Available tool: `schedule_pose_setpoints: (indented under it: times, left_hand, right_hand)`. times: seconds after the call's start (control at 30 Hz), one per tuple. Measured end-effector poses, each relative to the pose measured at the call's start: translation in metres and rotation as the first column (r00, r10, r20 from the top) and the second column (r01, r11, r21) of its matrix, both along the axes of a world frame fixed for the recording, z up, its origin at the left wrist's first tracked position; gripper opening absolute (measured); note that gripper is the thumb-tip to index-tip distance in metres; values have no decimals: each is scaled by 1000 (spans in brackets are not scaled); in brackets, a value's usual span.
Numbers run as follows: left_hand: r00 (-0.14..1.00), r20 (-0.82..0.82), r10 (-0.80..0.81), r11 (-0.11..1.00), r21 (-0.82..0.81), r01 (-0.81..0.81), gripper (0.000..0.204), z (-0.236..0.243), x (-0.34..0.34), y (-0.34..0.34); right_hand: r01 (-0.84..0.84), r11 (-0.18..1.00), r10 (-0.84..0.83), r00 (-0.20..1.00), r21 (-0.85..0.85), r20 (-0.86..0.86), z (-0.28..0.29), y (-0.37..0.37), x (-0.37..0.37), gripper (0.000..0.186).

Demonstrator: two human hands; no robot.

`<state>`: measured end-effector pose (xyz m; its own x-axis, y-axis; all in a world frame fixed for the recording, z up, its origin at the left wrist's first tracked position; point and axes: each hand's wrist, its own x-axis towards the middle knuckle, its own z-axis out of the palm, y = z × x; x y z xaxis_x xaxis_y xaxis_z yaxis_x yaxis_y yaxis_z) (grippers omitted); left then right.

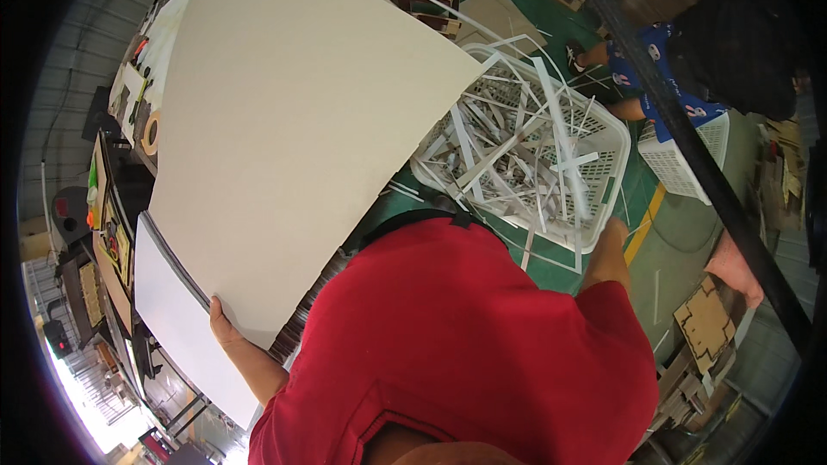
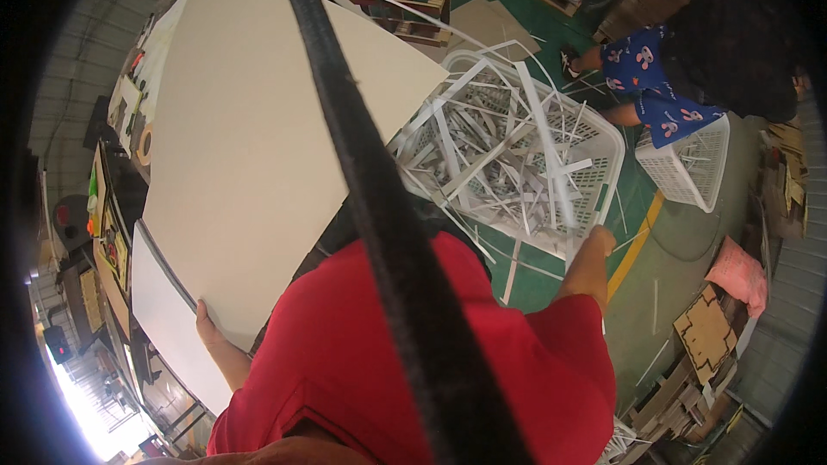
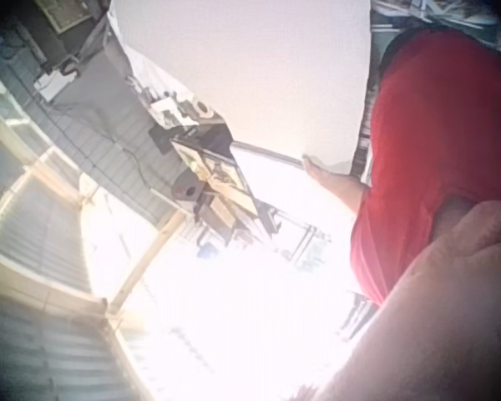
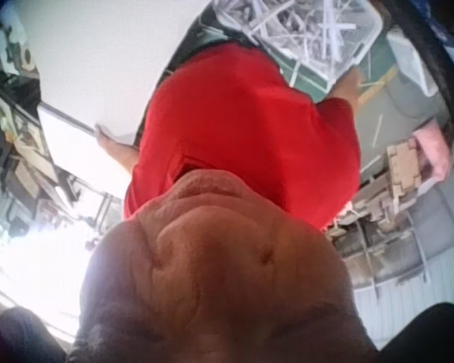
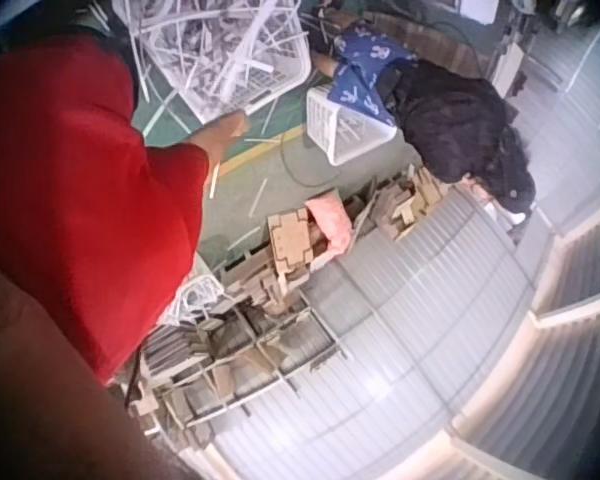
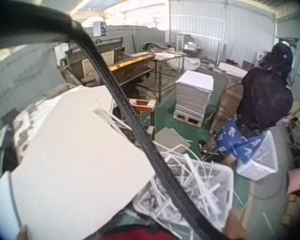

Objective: The person removes protective strips from the edges of large boards by hand and stacks the boards onto a pile. They also gather discarded strips into a basket and move the basket.

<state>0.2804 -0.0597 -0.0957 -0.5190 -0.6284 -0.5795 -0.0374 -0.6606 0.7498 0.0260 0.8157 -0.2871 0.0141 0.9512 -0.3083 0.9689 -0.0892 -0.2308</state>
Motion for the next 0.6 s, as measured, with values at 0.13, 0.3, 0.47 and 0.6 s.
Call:
schedule_pose_setpoints:
  times: [0.13,0.3,0.47,0.6]
  left_hand:
    - [995,79,54,998,14,-55,40,10,-8,11]
    - [985,172,-27,986,-159,55,33,13,-8,15]
    - [983,180,25,972,-236,18,31,10,-17,42]
    - [990,127,63,985,-166,-42,29,8,-15,78]
  right_hand:
    - [-664,709,698,708,236,-107,-9,-86,-65,38]
    - [-860,449,740,205,243,-641,38,-232,-182,39]
    - [-916,29,-81,397,-401,-914,138,-347,-187,55]
    - [-882,-312,-379,456,-353,-805,144,-381,-149,49]
